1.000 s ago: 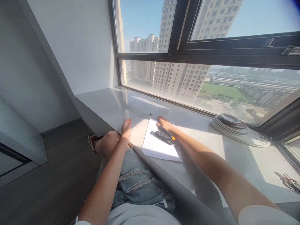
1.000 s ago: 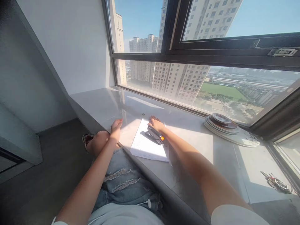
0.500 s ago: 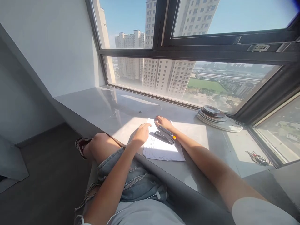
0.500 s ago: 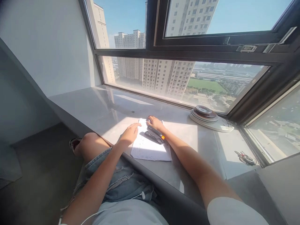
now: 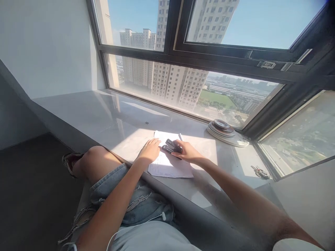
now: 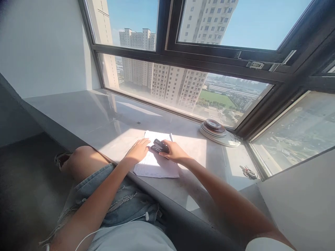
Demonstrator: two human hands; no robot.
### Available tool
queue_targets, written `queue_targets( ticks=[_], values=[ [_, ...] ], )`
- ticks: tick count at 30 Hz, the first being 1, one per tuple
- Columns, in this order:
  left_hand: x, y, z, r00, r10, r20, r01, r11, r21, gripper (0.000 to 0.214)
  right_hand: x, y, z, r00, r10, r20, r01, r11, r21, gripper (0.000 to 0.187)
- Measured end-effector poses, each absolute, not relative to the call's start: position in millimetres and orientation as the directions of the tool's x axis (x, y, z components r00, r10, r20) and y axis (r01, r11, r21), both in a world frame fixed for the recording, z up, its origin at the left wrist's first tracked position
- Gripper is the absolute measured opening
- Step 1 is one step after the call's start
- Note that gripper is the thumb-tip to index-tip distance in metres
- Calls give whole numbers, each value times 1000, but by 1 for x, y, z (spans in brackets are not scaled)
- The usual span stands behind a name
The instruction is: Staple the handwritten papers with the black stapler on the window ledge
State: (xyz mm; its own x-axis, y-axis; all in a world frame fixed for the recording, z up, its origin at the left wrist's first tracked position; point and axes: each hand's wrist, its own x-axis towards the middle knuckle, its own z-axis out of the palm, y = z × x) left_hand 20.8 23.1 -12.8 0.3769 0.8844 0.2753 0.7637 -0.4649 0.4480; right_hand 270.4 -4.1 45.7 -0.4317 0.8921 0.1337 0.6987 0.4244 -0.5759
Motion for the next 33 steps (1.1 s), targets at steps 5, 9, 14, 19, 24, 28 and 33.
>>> queue_targets(
  ticks=[5, 9, 14, 19, 24, 28, 33],
  values=[
    [19, 27, -18, 356, 891, 281, 737, -453, 501, 47, 300, -9, 47, -224, 936, 272, 700, 349, -623, 27],
    [20, 30, -23, 343, 885, 315, 714, -463, 525, 47, 357, -24, 58, -72, 944, 322, 818, 241, -522, 28],
    [21, 30, -25, 352, 889, 292, 728, -457, 511, 49, 402, -62, 47, -34, 967, 253, 884, 147, -444, 23],
    [21, 28, -15, 357, 890, 284, 753, -454, 475, 48, 398, -77, 30, -50, 975, 215, 863, 151, -482, 25],
    [44, -7, 7, 428, 831, 356, 732, -550, 402, 54, 374, -74, 20, -60, 959, 278, 767, 222, -602, 37],
    [78, -51, 13, 625, 711, 322, 618, -703, 352, 38, 361, -76, 14, -18, 931, 364, 760, 249, -600, 39],
    [95, -68, 0, 752, 605, 261, 541, -793, 280, 35, 352, -80, 13, -74, 920, 385, 754, 304, -581, 32]
  ],
)
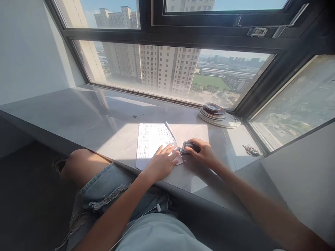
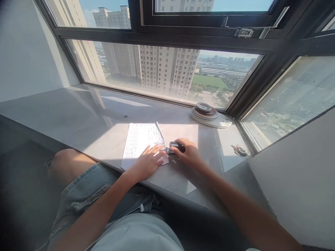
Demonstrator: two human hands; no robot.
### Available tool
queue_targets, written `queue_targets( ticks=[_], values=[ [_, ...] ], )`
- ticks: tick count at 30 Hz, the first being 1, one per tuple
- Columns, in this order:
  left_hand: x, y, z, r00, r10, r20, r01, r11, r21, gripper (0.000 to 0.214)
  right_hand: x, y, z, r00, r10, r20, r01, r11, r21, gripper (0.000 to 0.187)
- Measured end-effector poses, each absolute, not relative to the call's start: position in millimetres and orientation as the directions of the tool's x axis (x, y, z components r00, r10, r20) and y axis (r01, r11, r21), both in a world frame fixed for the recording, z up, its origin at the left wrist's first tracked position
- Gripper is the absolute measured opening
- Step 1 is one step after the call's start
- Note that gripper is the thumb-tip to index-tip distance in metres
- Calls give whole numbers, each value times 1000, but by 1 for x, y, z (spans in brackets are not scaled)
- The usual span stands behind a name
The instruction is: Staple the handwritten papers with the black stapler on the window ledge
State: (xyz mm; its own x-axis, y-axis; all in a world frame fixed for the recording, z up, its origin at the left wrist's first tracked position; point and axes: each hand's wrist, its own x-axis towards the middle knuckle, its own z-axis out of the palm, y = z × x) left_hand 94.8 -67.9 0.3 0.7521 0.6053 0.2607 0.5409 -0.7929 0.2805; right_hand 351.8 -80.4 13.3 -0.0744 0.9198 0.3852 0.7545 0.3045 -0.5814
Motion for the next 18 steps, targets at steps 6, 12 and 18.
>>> queue_targets(
  ticks=[6, 12, 18],
  values=[
    [91, -65, 0, 783, 574, 240, 510, -813, 283, 42, 342, -83, 17, -114, 913, 391, 793, 321, -518, 31],
    [90, -68, 2, 786, 551, 280, 484, -830, 277, 43, 337, -83, 18, -109, 909, 402, 808, 316, -498, 29],
    [90, -68, -3, 808, 506, 302, 452, -861, 233, 40, 336, -82, 17, -125, 906, 405, 824, 322, -467, 31]
  ],
)
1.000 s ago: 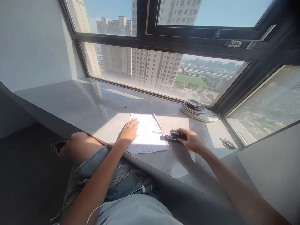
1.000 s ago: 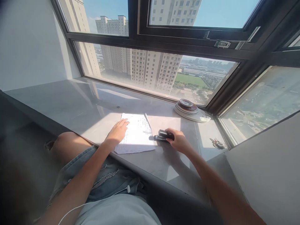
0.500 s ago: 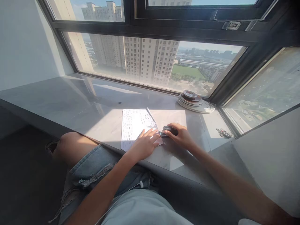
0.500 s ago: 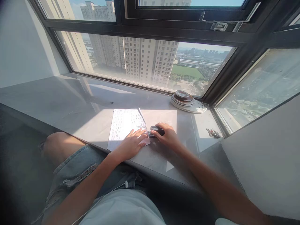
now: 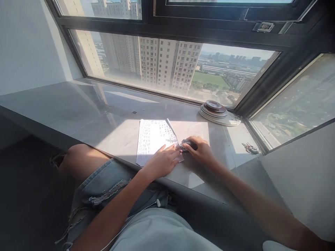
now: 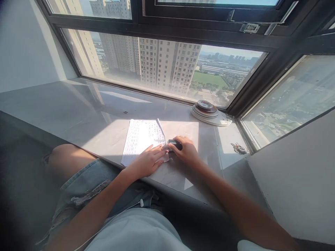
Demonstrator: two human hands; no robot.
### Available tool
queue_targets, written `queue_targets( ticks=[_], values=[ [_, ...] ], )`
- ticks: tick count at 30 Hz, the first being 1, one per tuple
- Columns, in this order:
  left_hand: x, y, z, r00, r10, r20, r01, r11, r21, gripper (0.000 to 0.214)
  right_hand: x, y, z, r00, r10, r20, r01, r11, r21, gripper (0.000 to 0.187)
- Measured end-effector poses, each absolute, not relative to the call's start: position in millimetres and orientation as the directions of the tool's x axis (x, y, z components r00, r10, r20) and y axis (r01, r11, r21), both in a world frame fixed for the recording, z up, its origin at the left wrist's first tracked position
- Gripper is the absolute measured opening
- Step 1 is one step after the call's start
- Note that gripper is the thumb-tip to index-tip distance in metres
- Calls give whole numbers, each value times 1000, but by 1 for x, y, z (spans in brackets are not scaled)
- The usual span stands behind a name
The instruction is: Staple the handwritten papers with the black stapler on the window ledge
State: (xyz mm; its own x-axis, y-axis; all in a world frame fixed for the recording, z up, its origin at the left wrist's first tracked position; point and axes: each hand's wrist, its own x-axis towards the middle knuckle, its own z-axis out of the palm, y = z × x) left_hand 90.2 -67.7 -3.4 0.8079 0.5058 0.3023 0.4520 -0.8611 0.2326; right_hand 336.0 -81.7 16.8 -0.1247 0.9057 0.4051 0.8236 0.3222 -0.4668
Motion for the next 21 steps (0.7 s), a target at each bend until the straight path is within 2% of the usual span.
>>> queue_targets(
  ticks=[6, 11, 16, 21],
  values=[
    [89, -66, -8, 828, 405, 386, 365, -914, 177, 33, 334, -80, 14, -100, 896, 433, 826, 317, -465, 28],
    [87, -67, -5, 855, 316, 411, 272, -948, 163, 29, 329, -81, 14, -40, 872, 488, 796, 323, -512, 21],
    [87, -70, -2, 854, 354, 381, 296, -933, 204, 32, 325, -80, 15, -2, 831, 556, 800, 335, -498, 16],
    [89, -71, -2, 846, 407, 346, 349, -911, 218, 38, 324, -78, 15, -39, 832, 554, 806, 353, -475, 14]
  ],
)
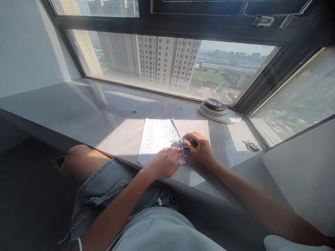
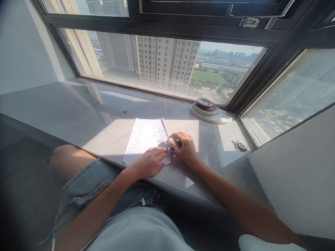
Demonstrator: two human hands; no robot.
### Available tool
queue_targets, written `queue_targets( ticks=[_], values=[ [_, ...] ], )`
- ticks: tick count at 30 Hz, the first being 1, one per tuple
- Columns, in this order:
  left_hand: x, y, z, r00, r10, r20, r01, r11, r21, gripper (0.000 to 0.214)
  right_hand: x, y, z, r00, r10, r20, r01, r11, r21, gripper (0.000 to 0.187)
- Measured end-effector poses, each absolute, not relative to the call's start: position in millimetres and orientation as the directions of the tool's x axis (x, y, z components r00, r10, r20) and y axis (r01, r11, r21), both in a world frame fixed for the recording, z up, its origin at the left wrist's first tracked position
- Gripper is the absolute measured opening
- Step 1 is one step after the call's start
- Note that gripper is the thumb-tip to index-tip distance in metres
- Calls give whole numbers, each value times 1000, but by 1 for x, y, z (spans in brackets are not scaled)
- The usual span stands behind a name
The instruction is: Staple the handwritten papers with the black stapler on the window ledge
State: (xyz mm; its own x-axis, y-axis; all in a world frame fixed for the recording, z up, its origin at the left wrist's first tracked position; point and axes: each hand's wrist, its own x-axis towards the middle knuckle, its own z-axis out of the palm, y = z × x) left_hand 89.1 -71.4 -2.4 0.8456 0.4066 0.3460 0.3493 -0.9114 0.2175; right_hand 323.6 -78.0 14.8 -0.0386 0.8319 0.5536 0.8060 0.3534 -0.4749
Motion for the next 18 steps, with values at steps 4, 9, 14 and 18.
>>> queue_targets(
  ticks=[4, 9, 14, 18],
  values=[
    [89, -73, -2, 858, 392, 332, 336, -917, 215, 39, 325, -78, 13, -70, 844, 531, 821, 351, -450, 18],
    [87, -74, 1, 856, 402, 326, 350, -913, 208, 39, 325, -79, 13, -121, 875, 468, 853, 333, -402, 27],
    [85, -76, 5, 857, 419, 299, 376, -907, 192, 36, 324, -81, 15, -153, 892, 426, 874, 323, -364, 28],
    [84, -77, 5, 853, 429, 298, 386, -902, 194, 36, 325, -81, 15, -143, 895, 422, 868, 318, -381, 27]
  ],
)
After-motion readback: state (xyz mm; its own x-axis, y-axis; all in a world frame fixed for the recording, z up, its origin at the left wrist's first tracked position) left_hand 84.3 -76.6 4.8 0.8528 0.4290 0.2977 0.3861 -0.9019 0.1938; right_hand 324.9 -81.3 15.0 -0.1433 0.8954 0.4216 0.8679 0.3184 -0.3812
